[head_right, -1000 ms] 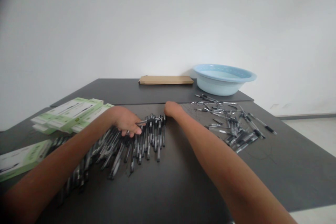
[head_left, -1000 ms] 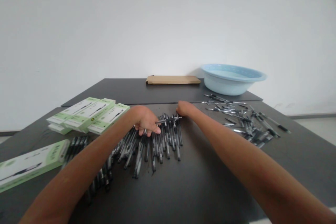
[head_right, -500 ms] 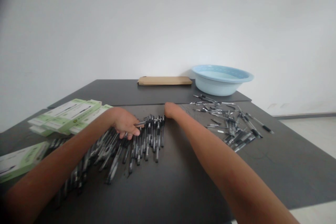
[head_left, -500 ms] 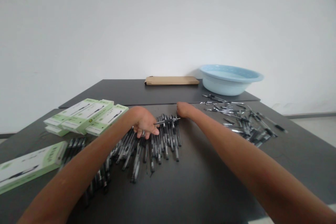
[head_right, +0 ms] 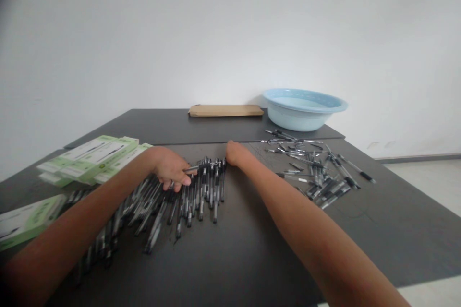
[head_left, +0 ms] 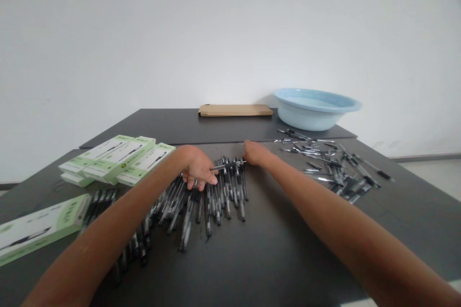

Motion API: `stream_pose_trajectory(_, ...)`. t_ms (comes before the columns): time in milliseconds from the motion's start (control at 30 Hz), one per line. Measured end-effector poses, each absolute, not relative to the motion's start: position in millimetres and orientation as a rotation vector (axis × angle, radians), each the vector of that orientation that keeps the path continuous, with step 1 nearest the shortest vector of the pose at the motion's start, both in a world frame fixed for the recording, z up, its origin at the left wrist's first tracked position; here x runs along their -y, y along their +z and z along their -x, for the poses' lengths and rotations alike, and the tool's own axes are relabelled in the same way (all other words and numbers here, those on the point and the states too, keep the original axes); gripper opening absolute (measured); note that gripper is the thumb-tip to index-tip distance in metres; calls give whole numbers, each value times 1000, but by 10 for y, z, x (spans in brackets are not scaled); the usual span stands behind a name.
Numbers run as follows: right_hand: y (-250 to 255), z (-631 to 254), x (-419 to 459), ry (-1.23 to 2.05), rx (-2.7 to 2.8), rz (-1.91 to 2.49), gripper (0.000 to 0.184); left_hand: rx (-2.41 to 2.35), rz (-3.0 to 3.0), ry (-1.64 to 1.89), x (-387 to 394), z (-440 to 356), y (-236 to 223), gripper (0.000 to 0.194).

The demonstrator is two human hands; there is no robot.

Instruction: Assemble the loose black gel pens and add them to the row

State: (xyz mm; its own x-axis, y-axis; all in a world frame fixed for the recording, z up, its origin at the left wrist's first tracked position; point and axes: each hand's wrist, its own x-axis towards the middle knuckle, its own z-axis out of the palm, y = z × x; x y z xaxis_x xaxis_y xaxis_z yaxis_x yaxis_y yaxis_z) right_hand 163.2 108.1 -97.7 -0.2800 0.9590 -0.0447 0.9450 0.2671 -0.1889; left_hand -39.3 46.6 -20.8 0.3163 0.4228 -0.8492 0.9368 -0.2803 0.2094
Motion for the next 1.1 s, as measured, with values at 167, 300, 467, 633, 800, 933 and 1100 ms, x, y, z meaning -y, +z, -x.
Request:
stream_pose_trajectory(167, -1008, -1758, -1083, 447, 2233, 1719, 13, -1214, -1850, -868, -467, 400, -220, 56)
stream_pose_trajectory(300, -988, -1897, -987, 640, 2035, 1563, 14, -1217, -1824, -868, -475, 402, -219, 60)
stream_pose_trajectory(467, -948, -1968, -737, 912, 1778, 1375, 11, -1190, -1815, -845, -497, 439, -222, 66)
stream_pose_trajectory(633, -805, -1991, -472, 1234, 1494, 1129, 22, -1159, -1832, -846, -508, 473, -212, 66)
stream_pose_trajectory(800, -778, -1984, -343, 1519, 1273, 905, 21, -1151, -1827, -864, -514, 472, -202, 65)
stream_pose_trajectory(933, -843, -1929, -332, 1509, 1267, 889, 18, -1148, -1838, -865, -511, 478, -205, 63)
stream_pose_trajectory(1100, -830, -1885, -261, 1547, 1274, 869, 16, -1159, -1847, -873, -511, 475, -206, 66)
